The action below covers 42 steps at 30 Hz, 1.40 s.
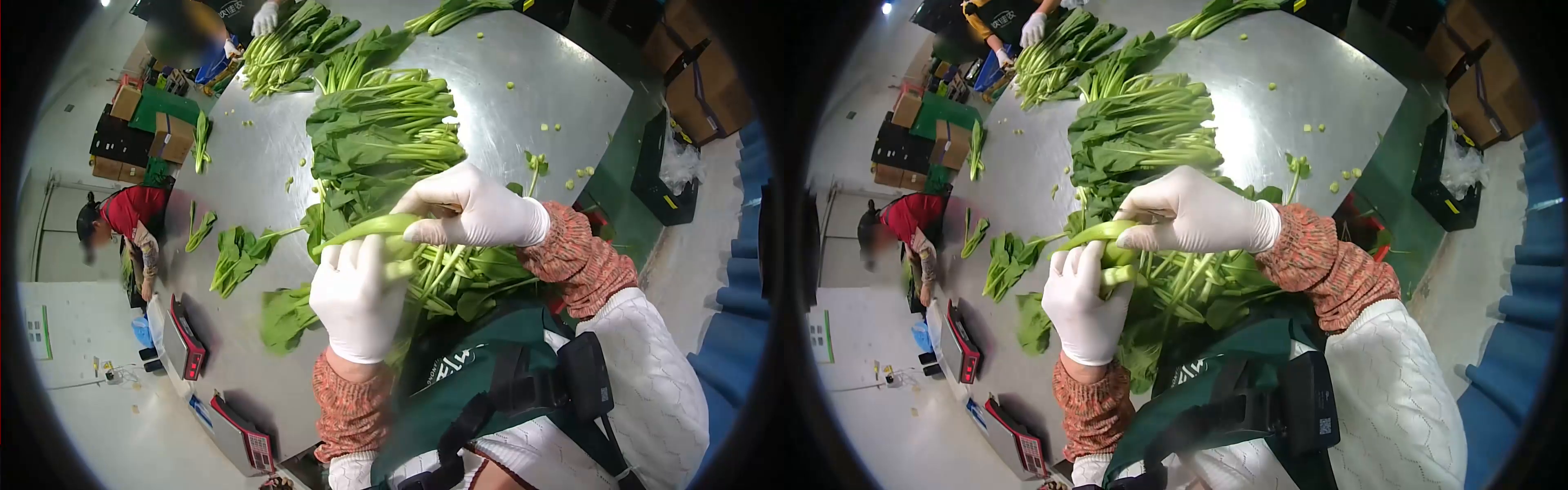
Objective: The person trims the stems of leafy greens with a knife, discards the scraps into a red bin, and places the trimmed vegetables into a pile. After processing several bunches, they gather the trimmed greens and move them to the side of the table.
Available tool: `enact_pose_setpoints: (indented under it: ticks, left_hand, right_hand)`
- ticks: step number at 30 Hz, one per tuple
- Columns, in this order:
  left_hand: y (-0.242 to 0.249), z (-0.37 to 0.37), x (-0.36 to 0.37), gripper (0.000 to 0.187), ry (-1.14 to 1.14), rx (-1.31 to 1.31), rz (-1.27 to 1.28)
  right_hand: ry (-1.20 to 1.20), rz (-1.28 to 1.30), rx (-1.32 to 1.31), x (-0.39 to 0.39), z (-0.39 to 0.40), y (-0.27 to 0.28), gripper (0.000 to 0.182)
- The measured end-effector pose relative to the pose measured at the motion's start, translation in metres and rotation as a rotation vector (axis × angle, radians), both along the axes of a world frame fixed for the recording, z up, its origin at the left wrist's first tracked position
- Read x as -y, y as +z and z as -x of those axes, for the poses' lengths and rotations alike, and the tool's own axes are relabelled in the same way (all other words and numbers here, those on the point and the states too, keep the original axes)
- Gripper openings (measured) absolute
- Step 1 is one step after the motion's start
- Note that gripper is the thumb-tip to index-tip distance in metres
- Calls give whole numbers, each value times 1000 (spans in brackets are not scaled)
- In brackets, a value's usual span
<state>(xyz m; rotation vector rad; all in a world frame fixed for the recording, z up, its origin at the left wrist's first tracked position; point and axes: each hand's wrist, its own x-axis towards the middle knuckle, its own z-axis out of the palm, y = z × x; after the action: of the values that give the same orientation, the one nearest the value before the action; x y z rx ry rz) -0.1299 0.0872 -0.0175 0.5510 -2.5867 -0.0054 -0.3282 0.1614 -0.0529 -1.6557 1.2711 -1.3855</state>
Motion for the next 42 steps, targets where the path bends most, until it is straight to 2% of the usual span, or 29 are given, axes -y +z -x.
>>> enact_pose_setpoints:
  ticks: [1, 4, 5, 8, 9, 12, 13, 14, 16, 18, 20, 22, 23, 25, 26, 27, 28, 30, 31, 32, 34, 35, 36, 39, 42]
  left_hand:
    - [-7, -6, 3, 33, -12, -68, -121]
    - [-24, -17, 9, 33, 121, -142, -226]
    - [-25, -21, 8, 35, 153, -115, -300]
    - [-25, -21, 7, 35, 149, -115, -284]
    - [-25, -21, 7, 34, 122, -117, -289]
    - [-23, -24, 8, 33, 48, -138, -330]
    - [-20, -25, 7, 32, 29, -155, -361]
    - [-17, -26, 7, 31, 11, -174, -387]
    - [-11, -31, 8, 32, 13, -211, -340]
    - [-12, -36, 16, 33, 79, -252, -375]
    - [-14, -45, 22, 35, 141, -260, -509]
    - [-10, -45, 25, 45, 145, -384, -633]
    - [-3, -45, 25, 46, 171, -428, -716]
    - [12, -55, 33, 45, 217, -524, -859]
    - [20, -67, 41, 43, 223, -588, -851]
    - [26, -80, 50, 41, 169, -802, -913]
    - [31, -94, 59, 40, 112, -1024, -960]
    - [41, -124, 72, 38, 20, -1387, -1031]
    - [43, -146, 80, 34, -33, -1516, -1120]
    - [41, -174, 89, 29, -43, -1649, -1259]
    - [32, -197, 99, 26, -296, -1656, -1417]
    - [24, -205, 101, 26, -323, -1816, -1499]
    - [23, -202, 97, 25, -264, -1927, -1494]
    - [3, -211, 98, 29, -169, -1999, -1409]
    - [-8, -220, 101, 41, -63, -2143, -1408]
  right_hand:
    - [37, -42, 110, 2, -3, -9, 22]
    - [-260, 108, -9, 5, -19, -34, 27]
    - [-357, 139, -266, 3, -20, -37, 40]
    - [-374, 64, -429, 0, -36, -35, 34]
    - [-374, 82, -464, 0, -39, -34, 40]
    - [-398, -21, -442, 5, -41, -38, 50]
    - [-388, -115, -419, 10, -37, -53, 45]
    - [-374, -383, -577, 17, -26, -66, 37]
    - [-347, -350, -538, 15, -7, -109, 29]
    - [-334, -317, -251, 7, -7, -95, 24]
    - [-309, -279, -126, 9, -8, -87, 22]
    - [-261, -246, -10, 14, -11, -72, 21]
    - [-223, -320, 63, 12, -14, -57, 19]
    - [-234, -254, 26, 13, -18, -54, 15]
    - [-232, -234, -1, 13, -19, -50, 15]
    - [-231, -294, -16, 10, -18, -47, 18]
    - [-182, -328, 238, 9, -21, -54, 22]
    - [-155, -384, 239, -1, -18, -53, 28]
    - [-126, -473, 253, -6, -19, -43, 33]
    - [-56, -430, 378, -10, -23, -38, 42]
    - [-28, -421, 369, -12, -29, -34, 49]
    - [-21, -442, 343, -12, -30, -41, 46]
    - [-27, -436, 305, -11, -31, -46, 45]
    - [-62, -396, 177, -9, -31, -60, 37]
    - [-41, -470, 294, -10, -34, -55, 35]
